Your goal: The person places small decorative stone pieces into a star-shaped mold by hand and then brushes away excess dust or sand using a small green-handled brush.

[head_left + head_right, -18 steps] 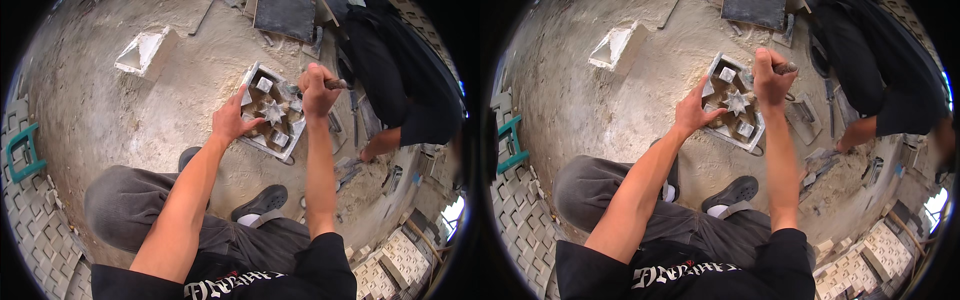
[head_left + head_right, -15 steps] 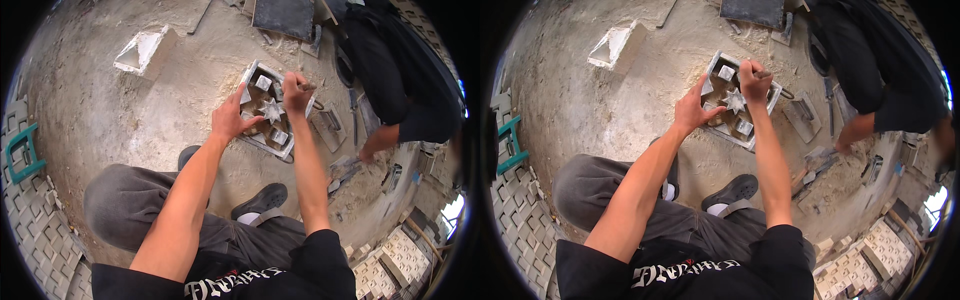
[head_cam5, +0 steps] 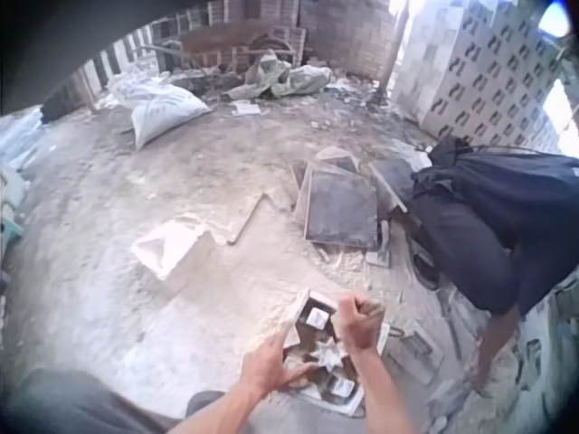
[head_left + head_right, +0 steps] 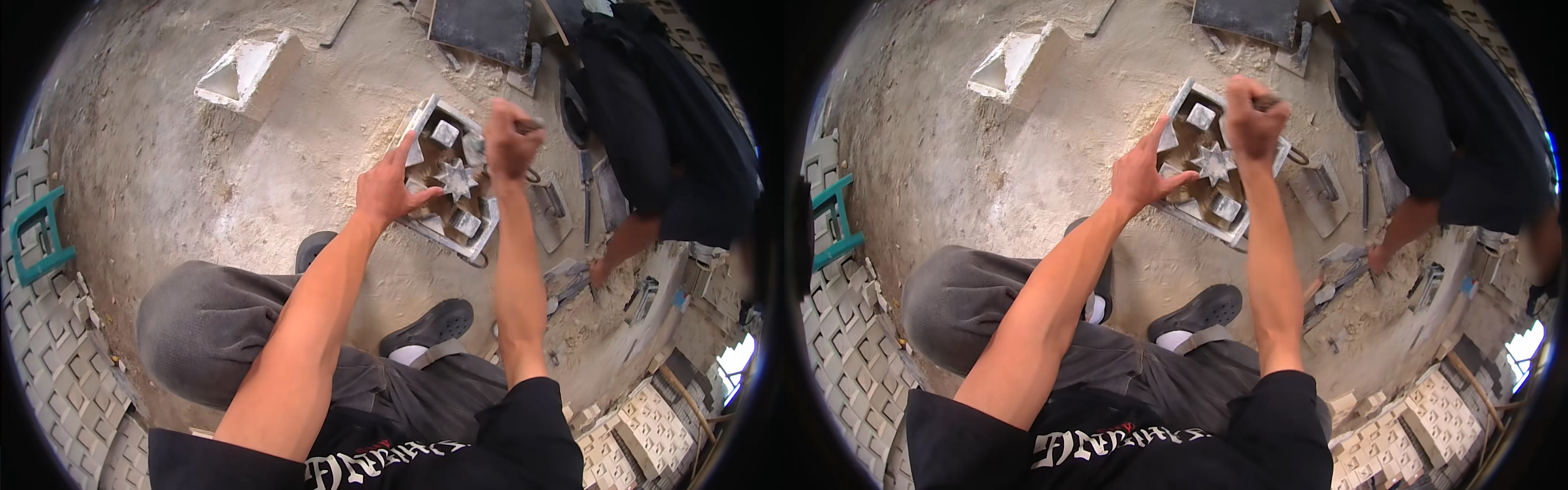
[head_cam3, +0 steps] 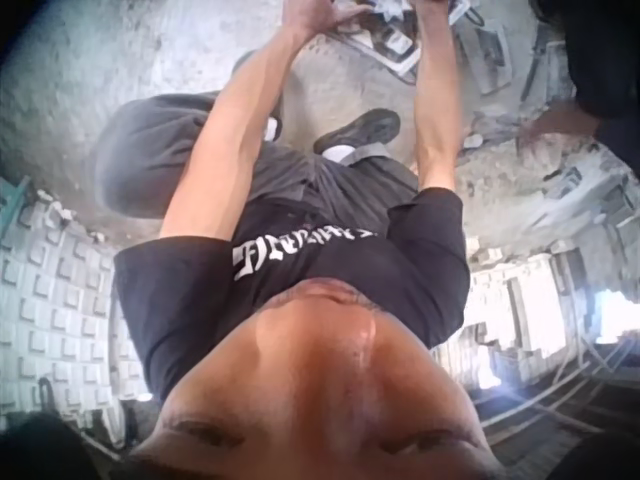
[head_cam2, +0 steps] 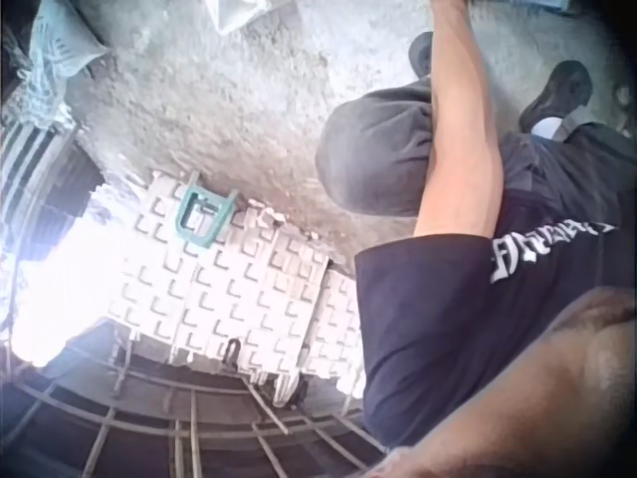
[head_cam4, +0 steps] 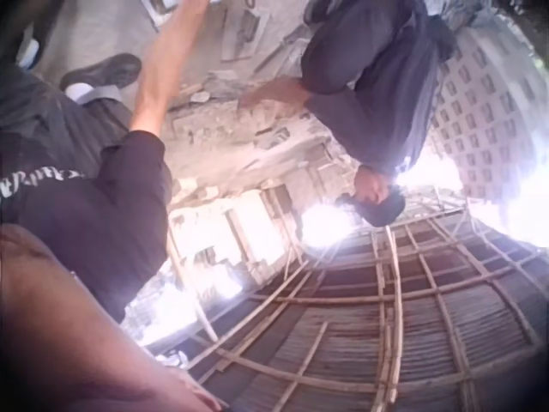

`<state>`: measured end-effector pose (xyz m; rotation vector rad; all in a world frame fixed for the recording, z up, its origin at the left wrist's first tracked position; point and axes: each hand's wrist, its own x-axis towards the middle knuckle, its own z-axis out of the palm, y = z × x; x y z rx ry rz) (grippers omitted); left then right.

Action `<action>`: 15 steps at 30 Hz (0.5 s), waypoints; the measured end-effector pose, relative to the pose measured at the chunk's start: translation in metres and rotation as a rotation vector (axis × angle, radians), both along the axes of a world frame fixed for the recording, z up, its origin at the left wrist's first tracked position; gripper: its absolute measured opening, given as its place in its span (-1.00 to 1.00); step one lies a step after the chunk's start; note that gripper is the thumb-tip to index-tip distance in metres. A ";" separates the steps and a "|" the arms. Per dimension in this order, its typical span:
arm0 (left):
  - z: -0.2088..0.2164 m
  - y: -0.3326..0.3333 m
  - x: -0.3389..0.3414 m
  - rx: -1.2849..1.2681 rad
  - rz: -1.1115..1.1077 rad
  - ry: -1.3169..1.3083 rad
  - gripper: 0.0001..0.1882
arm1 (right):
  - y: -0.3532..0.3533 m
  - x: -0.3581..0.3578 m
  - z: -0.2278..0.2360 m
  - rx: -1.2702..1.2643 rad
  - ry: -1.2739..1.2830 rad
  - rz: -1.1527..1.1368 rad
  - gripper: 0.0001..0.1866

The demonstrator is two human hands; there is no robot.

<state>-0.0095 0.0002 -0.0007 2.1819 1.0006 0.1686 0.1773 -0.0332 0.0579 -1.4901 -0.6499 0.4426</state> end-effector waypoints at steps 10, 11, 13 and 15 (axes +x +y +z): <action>-0.001 0.003 -0.002 -0.003 0.013 -0.006 0.15 | 0.007 0.000 -0.001 -0.074 0.024 0.017 -0.63; -0.002 0.005 0.000 0.008 0.013 -0.003 0.15 | 0.005 0.002 0.008 -0.028 0.013 -0.002 -0.64; 0.004 -0.003 0.009 0.002 -0.007 -0.007 0.16 | -0.009 0.008 -0.002 0.014 -0.074 -0.038 -0.64; 0.000 -0.003 0.008 -0.001 -0.007 -0.002 0.16 | -0.007 0.009 -0.034 0.049 -0.220 -0.044 -0.65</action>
